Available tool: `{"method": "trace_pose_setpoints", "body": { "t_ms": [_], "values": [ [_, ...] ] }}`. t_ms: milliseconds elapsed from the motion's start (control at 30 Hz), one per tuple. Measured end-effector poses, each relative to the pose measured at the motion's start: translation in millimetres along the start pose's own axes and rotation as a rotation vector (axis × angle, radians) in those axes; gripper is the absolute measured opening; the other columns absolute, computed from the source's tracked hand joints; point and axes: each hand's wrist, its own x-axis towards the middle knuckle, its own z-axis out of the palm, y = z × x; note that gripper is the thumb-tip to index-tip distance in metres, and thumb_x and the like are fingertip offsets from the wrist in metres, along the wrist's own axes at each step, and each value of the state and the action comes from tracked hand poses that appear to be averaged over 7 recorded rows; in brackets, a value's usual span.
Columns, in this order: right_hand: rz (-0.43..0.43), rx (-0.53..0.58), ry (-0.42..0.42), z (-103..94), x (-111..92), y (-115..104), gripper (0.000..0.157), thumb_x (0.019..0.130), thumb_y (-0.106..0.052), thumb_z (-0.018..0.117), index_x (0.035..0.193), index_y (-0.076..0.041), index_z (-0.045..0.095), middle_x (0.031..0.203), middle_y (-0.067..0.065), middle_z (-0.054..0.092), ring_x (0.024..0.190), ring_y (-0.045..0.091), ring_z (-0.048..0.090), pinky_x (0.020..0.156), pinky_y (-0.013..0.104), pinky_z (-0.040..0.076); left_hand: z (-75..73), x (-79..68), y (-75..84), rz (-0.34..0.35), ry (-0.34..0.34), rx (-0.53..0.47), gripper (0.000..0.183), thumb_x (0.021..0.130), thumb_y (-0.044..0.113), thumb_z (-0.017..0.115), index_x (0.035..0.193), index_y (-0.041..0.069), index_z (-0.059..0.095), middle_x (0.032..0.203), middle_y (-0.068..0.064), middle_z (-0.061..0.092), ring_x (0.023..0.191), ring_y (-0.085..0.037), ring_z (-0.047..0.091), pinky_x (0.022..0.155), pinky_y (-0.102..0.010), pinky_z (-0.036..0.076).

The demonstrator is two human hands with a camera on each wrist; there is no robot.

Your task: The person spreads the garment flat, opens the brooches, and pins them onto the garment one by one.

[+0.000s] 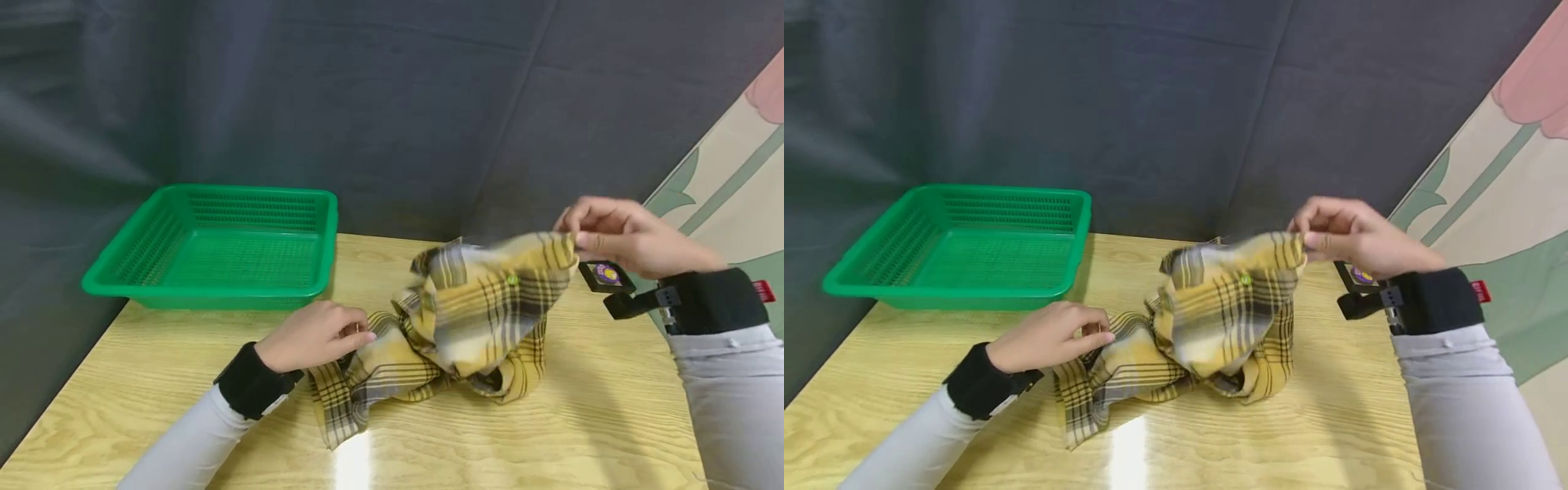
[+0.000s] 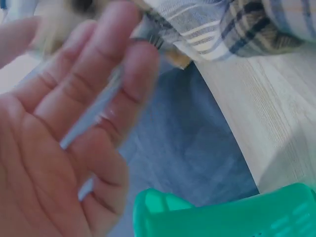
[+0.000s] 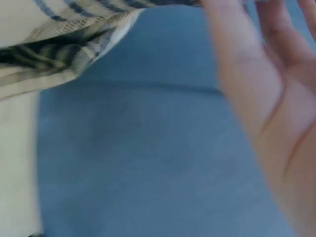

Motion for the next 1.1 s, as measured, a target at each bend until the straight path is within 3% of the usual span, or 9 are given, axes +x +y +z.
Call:
{"method": "trace_pose_setpoints", "body": {
  "t_ms": [100, 267, 400, 533, 600, 667, 800, 933, 1100],
  "values": [
    [0.189, -0.180, -0.046, -1.3, -24.8, 25.6, 0.033, 0.097, 0.023, 0.029, 0.108, 0.001, 0.052, 0.103, 0.004, 0.058, 0.086, 0.020, 0.055, 0.070, 0.032, 0.051, 0.4, 12.9, -2.6, -0.033, -0.009, 0.031, 0.016, 0.101, 0.030, 0.059, 0.098, 0.018, 0.070, 0.079, 0.010, 0.066, 0.065, 0.000, 0.056, 0.064, -0.023, 0.048],
    [0.559, -0.314, -0.007, 4.4, -47.7, 46.9, 0.013, 0.105, 0.000, 0.039, 0.099, 0.000, 0.050, 0.085, 0.005, 0.047, 0.073, 0.025, 0.044, 0.062, 0.035, 0.045, 4.5, 43.3, 0.3, -0.117, -0.103, 0.082, 0.031, 0.101, 0.025, 0.060, 0.127, 0.010, 0.066, 0.116, -0.005, 0.071, 0.096, -0.016, 0.069, 0.083, -0.035, 0.055],
    [0.720, -0.676, 0.035, 21.8, -37.1, 45.1, 0.024, 0.106, -0.016, 0.048, 0.087, -0.003, 0.055, 0.075, -0.002, 0.048, 0.061, 0.012, 0.041, 0.059, 0.029, 0.039, 10.6, 72.8, 4.0, -0.112, -0.131, 0.154, 0.041, 0.099, 0.008, 0.058, 0.139, 0.009, 0.058, 0.137, -0.009, 0.061, 0.120, -0.026, 0.062, 0.098, -0.041, 0.052],
    [0.645, -1.118, 0.136, 66.1, -4.9, 40.9, 0.019, 0.101, -0.021, 0.059, 0.082, -0.016, 0.062, 0.070, -0.008, 0.053, 0.057, 0.002, 0.042, 0.057, 0.024, 0.037, 20.2, 101.2, 0.3, -0.094, -0.135, 0.217, 0.046, 0.097, -0.001, 0.057, 0.141, 0.011, 0.057, 0.137, -0.009, 0.060, 0.119, -0.027, 0.062, 0.094, -0.039, 0.054],
    [0.589, -1.227, 0.171, 97.2, 12.0, 41.7, 0.016, 0.098, -0.024, 0.063, 0.083, -0.021, 0.063, 0.072, -0.011, 0.057, 0.061, 0.000, 0.047, 0.059, 0.023, 0.041, 25.5, 111.5, -4.2, -0.104, -0.148, 0.232, 0.043, 0.097, 0.001, 0.059, 0.138, 0.013, 0.060, 0.134, -0.007, 0.063, 0.116, -0.025, 0.064, 0.092, -0.038, 0.054],
    [0.541, -1.303, 0.172, 128.6, 23.4, 46.2, 0.016, 0.094, -0.031, 0.069, 0.083, -0.022, 0.062, 0.074, -0.012, 0.057, 0.063, 0.001, 0.048, 0.059, 0.023, 0.042, 30.8, 118.7, -9.9, -0.117, -0.151, 0.214, 0.026, 0.097, 0.003, 0.060, 0.118, 0.013, 0.072, 0.115, -0.006, 0.071, 0.096, -0.020, 0.067, 0.078, -0.031, 0.053],
    [0.594, -1.494, 0.094, 170.5, 26.2, 64.0, 0.021, 0.084, -0.038, 0.079, 0.085, -0.022, 0.064, 0.076, -0.009, 0.058, 0.067, 0.011, 0.054, 0.053, 0.027, 0.042, 32.0, 118.0, -16.9, -0.148, -0.121, 0.142, 0.022, 0.100, 0.008, 0.058, 0.090, 0.017, 0.075, 0.092, -0.002, 0.071, 0.073, -0.015, 0.059, 0.067, -0.028, 0.043],
    [0.602, -1.565, 0.045, 168.0, 9.8, 71.4, 0.016, 0.082, -0.024, 0.081, 0.082, -0.026, 0.066, 0.073, -0.009, 0.056, 0.066, 0.013, 0.053, 0.049, 0.027, 0.038, 16.0, 104.2, -12.8, -0.183, -0.081, 0.126, 0.024, 0.102, 0.013, 0.055, 0.103, 0.020, 0.078, 0.109, 0.000, 0.074, 0.090, -0.016, 0.068, 0.080, -0.033, 0.053],
    [0.344, -1.364, 0.092, 128.4, -19.6, 54.5, 0.032, 0.083, -0.005, 0.076, 0.076, -0.026, 0.053, 0.070, -0.017, 0.036, 0.065, -0.001, 0.033, 0.056, 0.021, 0.029, -16.3, 89.3, -4.4, -0.195, 0.020, 0.169, 0.024, 0.103, 0.012, 0.051, 0.105, 0.015, 0.074, 0.100, -0.002, 0.073, 0.084, -0.018, 0.067, 0.074, -0.033, 0.051]
  ]
}}
